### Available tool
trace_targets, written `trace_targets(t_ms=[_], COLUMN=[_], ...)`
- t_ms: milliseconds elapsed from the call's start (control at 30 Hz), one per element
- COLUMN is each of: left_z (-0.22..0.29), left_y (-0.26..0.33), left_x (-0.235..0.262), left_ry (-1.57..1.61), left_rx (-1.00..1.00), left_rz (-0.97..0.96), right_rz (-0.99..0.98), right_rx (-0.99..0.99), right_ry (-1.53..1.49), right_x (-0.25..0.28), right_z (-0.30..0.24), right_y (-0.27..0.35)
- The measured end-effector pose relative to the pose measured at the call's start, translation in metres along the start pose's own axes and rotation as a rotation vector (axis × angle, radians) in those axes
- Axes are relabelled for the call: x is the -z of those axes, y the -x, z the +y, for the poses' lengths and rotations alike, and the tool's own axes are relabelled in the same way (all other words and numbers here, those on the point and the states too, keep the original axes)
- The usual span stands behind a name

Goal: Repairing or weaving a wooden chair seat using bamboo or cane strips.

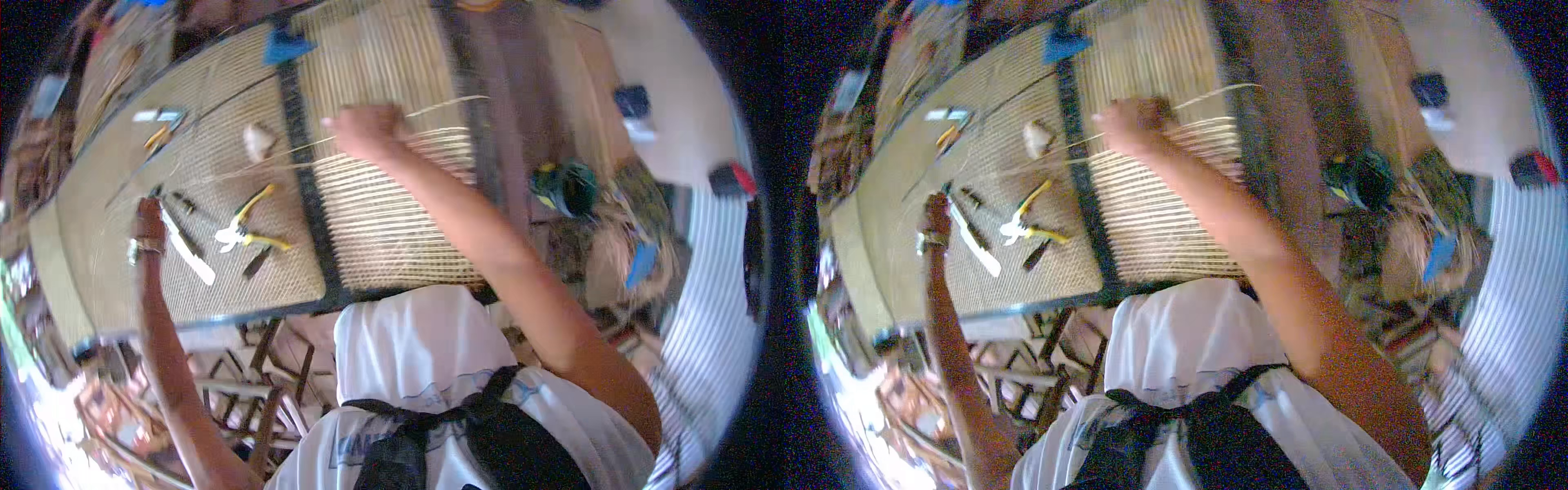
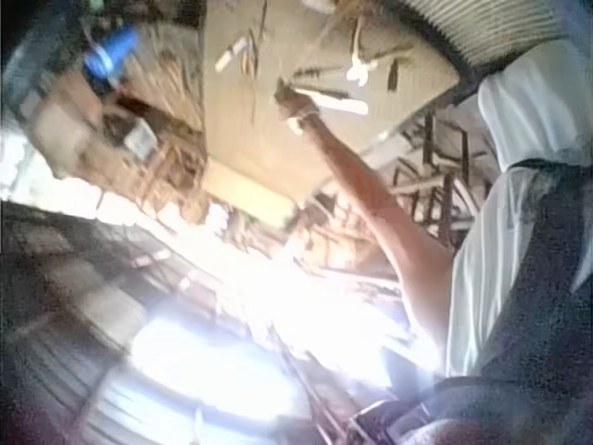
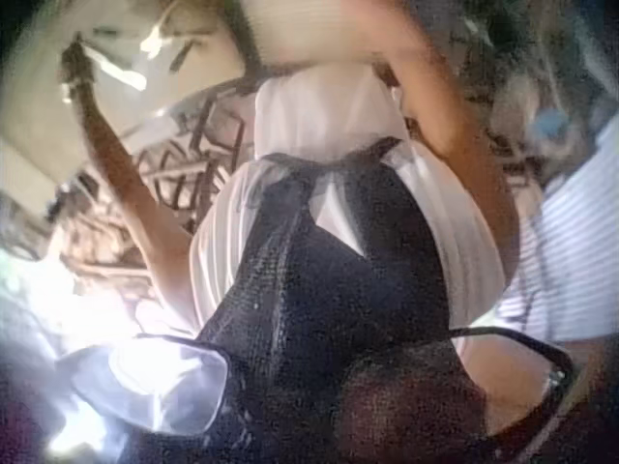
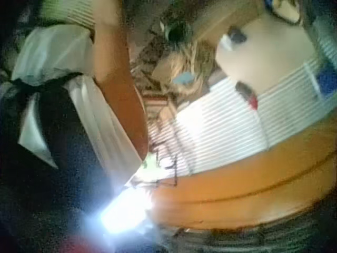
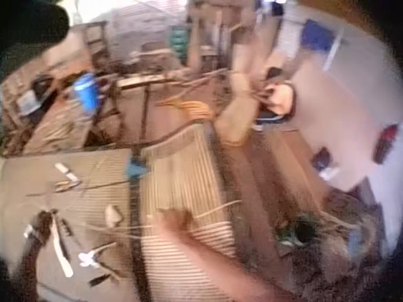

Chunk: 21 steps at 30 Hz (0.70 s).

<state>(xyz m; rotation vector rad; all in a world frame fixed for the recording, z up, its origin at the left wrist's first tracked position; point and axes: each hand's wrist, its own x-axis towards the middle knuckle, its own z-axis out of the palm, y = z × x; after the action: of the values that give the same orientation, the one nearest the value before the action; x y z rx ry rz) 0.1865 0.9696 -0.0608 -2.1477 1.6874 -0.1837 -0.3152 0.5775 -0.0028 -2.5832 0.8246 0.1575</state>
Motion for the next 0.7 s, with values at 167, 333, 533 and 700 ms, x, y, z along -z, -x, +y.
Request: trace_targets(t_ms=[167, 333, 533, 700], left_z=[-0.224, -0.063, 0.243, 0.334], left_y=[0.188, 0.089, -0.064, -0.114], left_x=[0.096, 0.057, 0.17, 0.186], left_ry=[-0.752, 0.394, 0.671, 0.682], left_rx=[0.408, 0.652, 0.257, 0.265], left_rz=[-0.727, 0.169, 0.225, -0.057], right_rz=[-0.103, -0.073, -0.025, 0.528], right_rx=[-0.051, -0.163, -0.152, -0.048], right_ry=[-0.01, -0.024, 0.004, 0.103], right_x=[0.0, -0.014, -0.004, 0.033], right_z=[-0.021, 0.017, 0.002, 0.048], right_y=[-0.015, -0.012, 0.01, 0.02])
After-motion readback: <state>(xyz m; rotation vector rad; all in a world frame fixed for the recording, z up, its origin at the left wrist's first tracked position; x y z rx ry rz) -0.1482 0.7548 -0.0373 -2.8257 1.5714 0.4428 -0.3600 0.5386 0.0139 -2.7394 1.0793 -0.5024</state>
